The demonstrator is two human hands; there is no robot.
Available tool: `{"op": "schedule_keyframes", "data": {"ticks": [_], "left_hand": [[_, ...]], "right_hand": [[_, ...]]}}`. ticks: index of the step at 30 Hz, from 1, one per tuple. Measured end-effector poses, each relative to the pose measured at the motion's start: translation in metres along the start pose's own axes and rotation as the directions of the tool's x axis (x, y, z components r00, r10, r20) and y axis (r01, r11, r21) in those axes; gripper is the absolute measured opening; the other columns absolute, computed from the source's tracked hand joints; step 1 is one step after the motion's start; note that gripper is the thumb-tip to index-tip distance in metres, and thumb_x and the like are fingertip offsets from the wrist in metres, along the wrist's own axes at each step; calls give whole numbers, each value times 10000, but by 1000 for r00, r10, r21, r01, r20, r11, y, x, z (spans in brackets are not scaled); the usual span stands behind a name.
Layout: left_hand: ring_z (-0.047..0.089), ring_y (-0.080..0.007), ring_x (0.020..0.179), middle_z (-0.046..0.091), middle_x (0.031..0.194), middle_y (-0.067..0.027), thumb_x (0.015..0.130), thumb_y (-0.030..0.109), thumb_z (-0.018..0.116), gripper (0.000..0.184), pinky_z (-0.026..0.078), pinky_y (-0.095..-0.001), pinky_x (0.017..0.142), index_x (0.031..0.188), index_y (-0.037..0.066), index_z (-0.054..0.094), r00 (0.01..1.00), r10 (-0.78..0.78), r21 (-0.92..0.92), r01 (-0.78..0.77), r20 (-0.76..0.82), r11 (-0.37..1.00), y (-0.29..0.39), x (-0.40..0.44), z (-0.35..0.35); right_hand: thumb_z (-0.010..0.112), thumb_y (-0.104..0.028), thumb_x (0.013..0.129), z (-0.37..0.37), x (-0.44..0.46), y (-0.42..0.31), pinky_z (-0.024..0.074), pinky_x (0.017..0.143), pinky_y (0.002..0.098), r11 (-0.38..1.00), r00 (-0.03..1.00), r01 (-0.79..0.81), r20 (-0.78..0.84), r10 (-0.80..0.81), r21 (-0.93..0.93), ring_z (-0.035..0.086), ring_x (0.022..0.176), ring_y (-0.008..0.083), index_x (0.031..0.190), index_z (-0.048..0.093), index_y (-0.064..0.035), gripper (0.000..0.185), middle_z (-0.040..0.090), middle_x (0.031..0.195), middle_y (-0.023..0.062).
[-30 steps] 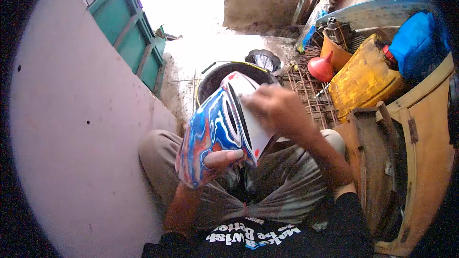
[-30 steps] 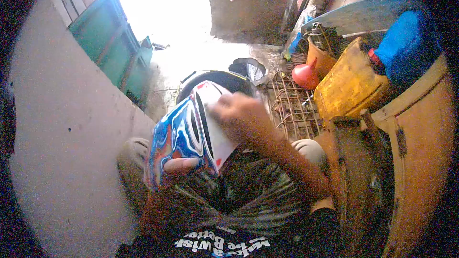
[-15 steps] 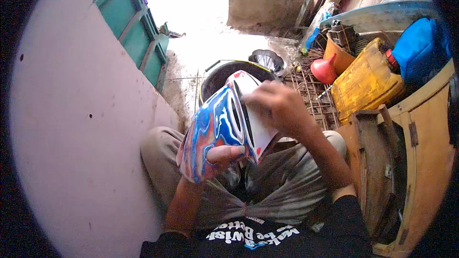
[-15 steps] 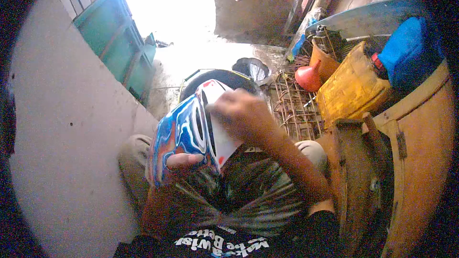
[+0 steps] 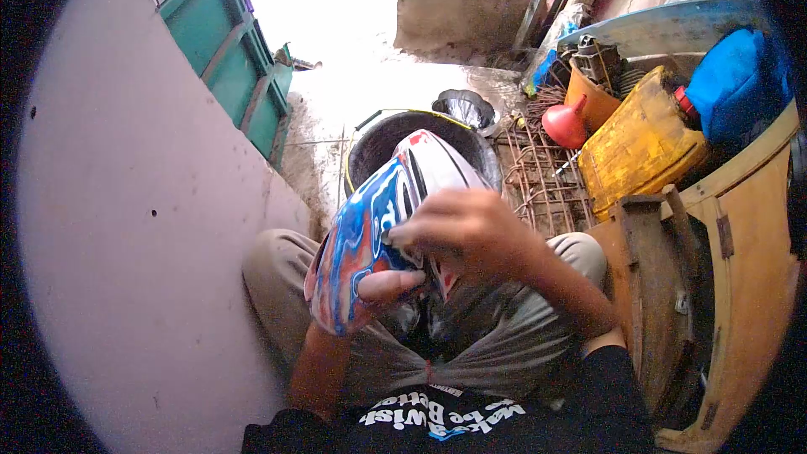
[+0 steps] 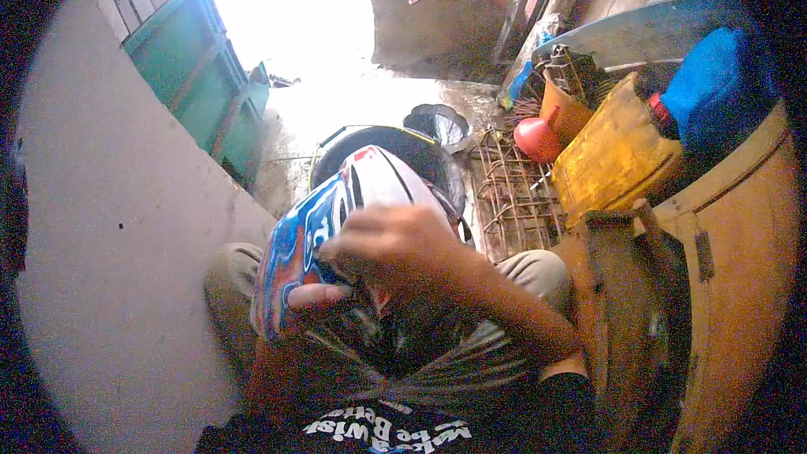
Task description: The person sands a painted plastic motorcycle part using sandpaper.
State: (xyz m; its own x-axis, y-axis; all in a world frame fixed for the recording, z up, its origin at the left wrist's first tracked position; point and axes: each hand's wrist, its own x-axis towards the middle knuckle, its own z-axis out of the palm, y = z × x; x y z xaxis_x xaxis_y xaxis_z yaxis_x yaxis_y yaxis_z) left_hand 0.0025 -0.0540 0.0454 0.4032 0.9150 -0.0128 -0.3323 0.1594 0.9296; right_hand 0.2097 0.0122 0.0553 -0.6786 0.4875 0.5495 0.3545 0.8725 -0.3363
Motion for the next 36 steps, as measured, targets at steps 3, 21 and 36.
{"op": "schedule_keyframes", "data": {"ticks": [3,21,36], "left_hand": [[648,-261,1193,644,1315,-138,751,174,744,818,528,-397,1049,1483,-14,432,1000,-9,4,9,-6,1000,2,1,1],[657,-256,1177,651,1305,-137,749,173,741,808,535,-391,1037,1476,-16,441,999,-34,-5,34,7,999,-1,-3,2],[664,-252,1163,656,1296,-135,748,173,739,801,541,-387,1026,1469,-17,449,1000,-22,-27,22,-18,999,0,-2,1]], "right_hand": [[743,-126,853,-10,-1,42,585,744,413,924,965,-256,-24,261,-285,712,832,283,1010,767,-119,159,708,898,80],[698,-152,896,5,-10,49,594,813,416,921,971,-241,-73,229,-308,730,943,286,1115,746,-143,224,751,1035,91],[717,-97,861,1,-3,29,608,786,412,988,998,-54,-31,50,-141,746,888,281,1000,745,-116,143,755,1028,84]]}}
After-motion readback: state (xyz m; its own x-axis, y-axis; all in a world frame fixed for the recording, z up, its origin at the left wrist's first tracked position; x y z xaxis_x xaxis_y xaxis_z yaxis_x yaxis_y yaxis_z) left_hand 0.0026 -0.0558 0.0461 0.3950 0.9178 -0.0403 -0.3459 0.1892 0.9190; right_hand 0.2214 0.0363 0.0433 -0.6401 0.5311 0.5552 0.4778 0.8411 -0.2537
